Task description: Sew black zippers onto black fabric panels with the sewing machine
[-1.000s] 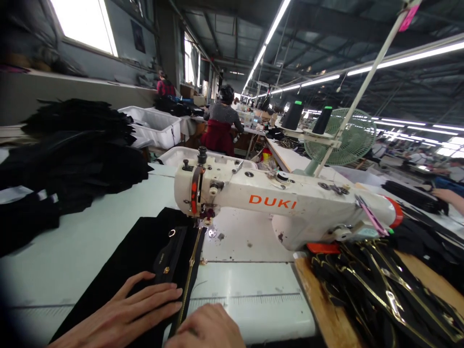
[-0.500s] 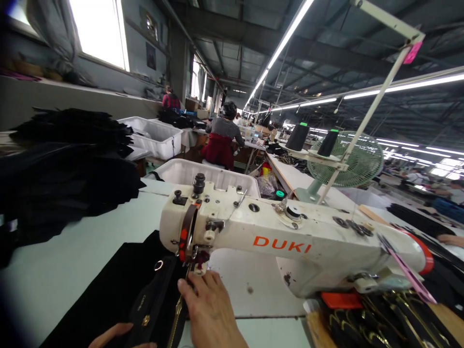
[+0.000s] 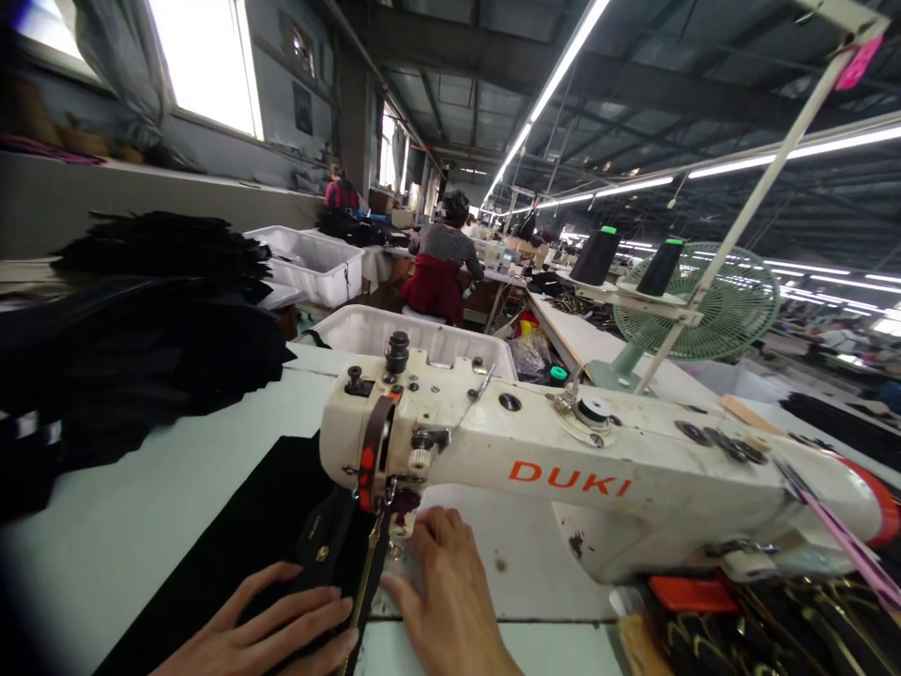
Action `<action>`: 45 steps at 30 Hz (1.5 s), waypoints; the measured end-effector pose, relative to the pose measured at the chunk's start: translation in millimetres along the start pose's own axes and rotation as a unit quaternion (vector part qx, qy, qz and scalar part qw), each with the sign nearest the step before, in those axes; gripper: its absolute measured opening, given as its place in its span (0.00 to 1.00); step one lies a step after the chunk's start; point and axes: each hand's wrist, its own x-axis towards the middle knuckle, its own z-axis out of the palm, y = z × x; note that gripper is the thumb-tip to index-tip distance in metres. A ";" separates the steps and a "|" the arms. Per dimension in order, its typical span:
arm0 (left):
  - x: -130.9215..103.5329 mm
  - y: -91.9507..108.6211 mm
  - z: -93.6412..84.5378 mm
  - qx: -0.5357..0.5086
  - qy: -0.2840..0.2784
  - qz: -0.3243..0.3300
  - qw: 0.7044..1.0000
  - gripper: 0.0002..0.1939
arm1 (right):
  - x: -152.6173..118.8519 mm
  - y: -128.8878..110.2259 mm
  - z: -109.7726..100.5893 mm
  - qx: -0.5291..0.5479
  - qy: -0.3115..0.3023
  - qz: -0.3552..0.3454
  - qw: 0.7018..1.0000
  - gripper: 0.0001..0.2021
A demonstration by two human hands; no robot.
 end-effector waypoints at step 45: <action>30.1 4.0 -62.4 -0.222 -0.196 -0.041 0.954 0.23 | 15.9 -43.5 0.9 -0.194 -0.045 0.081 0.977 0.08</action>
